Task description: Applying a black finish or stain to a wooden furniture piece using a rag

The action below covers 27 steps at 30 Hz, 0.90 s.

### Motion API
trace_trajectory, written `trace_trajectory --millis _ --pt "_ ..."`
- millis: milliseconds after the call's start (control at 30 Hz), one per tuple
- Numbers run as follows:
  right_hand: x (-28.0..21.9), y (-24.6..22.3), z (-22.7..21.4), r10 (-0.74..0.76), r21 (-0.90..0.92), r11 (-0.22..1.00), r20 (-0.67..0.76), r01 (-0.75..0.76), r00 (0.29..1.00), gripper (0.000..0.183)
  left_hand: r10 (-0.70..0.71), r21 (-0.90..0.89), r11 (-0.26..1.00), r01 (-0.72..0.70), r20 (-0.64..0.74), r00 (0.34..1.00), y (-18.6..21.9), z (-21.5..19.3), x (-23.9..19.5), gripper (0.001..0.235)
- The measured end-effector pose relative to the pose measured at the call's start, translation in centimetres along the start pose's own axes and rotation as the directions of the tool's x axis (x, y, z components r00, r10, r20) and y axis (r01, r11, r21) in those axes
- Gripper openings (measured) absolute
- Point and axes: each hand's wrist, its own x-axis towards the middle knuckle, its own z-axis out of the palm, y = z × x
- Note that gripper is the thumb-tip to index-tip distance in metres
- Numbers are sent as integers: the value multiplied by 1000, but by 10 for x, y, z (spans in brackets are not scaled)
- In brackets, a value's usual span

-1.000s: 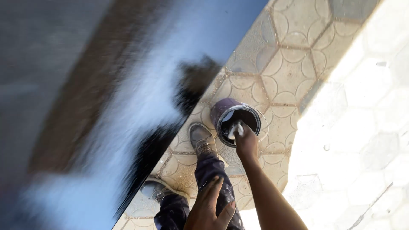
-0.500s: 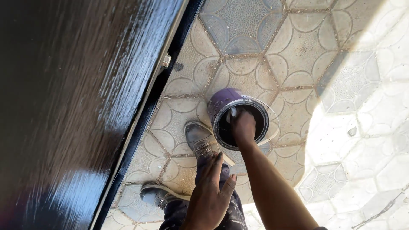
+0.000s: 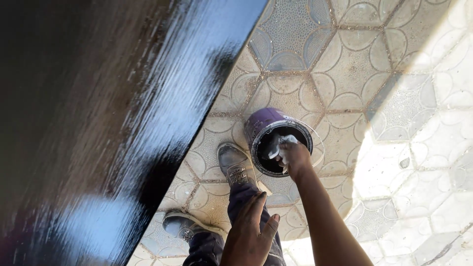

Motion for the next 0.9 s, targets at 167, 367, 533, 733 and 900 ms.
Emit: trace_trajectory --millis 167,367,533,733,900 --pt "9 33 -2 -86 140 988 122 69 989 29 12 -58 998 -16 -67 998 1 -8 -7 63" --pt "-20 -11 15 10 -302 953 158 39 987 25 -82 -102 992 77 -45 996 3 -19 -17 63" --pt "2 -21 18 250 -603 794 204 -79 946 24 -57 -124 991 51 -49 997 -4 -17 -24 64" --pt "5 -25 25 173 -666 744 111 -56 979 24 -20 -174 985 9 -59 998 -4 -27 -39 65" --pt "-40 -35 40 176 -681 732 154 -25 972 26 -133 -215 969 125 -26 991 4 -48 -62 64"
